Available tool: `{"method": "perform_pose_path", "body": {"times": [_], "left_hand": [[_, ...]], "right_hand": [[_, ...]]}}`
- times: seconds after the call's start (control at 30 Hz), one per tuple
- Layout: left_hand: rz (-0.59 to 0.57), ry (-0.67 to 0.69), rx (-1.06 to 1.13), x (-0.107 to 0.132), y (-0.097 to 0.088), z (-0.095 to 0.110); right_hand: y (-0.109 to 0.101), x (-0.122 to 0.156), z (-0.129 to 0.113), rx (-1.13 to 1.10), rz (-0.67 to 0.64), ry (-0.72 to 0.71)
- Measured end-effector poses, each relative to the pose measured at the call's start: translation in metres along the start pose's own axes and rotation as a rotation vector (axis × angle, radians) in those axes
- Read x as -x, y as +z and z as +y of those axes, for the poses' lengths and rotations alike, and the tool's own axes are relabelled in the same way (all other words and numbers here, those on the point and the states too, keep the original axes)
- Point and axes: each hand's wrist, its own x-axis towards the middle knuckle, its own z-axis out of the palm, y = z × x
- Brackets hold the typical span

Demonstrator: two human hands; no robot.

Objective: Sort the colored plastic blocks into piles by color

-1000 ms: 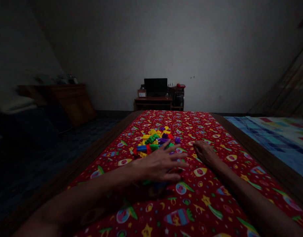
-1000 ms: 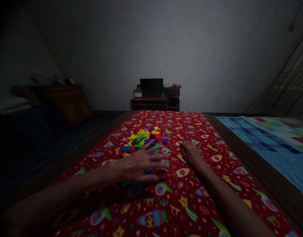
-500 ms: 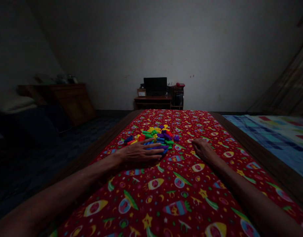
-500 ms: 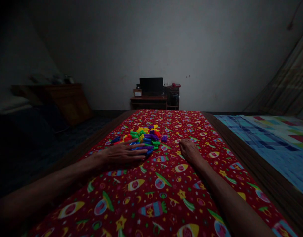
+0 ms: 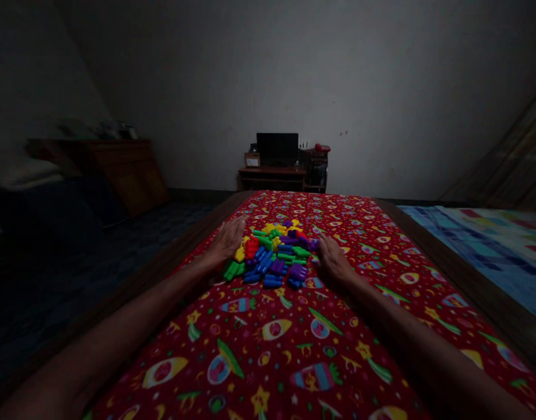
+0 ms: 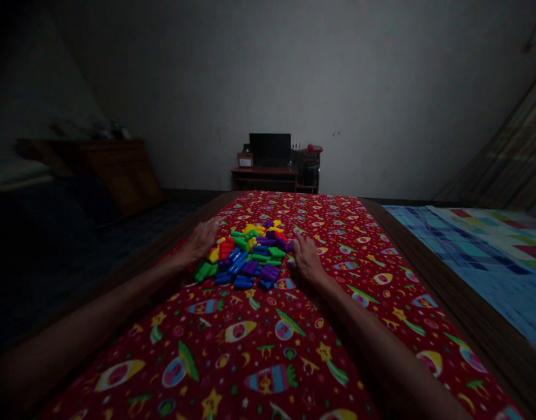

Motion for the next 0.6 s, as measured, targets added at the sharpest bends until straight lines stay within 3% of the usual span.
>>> {"method": "perform_pose_path", "body": {"times": [0.17, 0.3, 0.43, 0.53, 0.6], "left_hand": [[-0.08, -0.113, 0.067, 0.023, 0.006, -0.029], [-0.074, -0.12, 0.16, 0.021, 0.007, -0.034], [-0.051, -0.161, 0.219, 0.008, 0.002, -0.037], [-0.068, -0.142, 0.181, -0.013, -0.002, -0.034], [-0.093, -0.095, 0.162, -0.034, -0.001, -0.026]], "right_hand": [[0.068, -0.02, -0.063, -0.15, -0.046, 0.139], [0.089, -0.014, -0.097, -0.301, -0.066, 0.063], [0.06, -0.008, -0.099, -0.397, -0.072, -0.031], [0.015, -0.002, -0.069, -0.371, 0.012, -0.051], [-0.016, 0.006, -0.036, -0.28, 0.03, 0.026]]}}
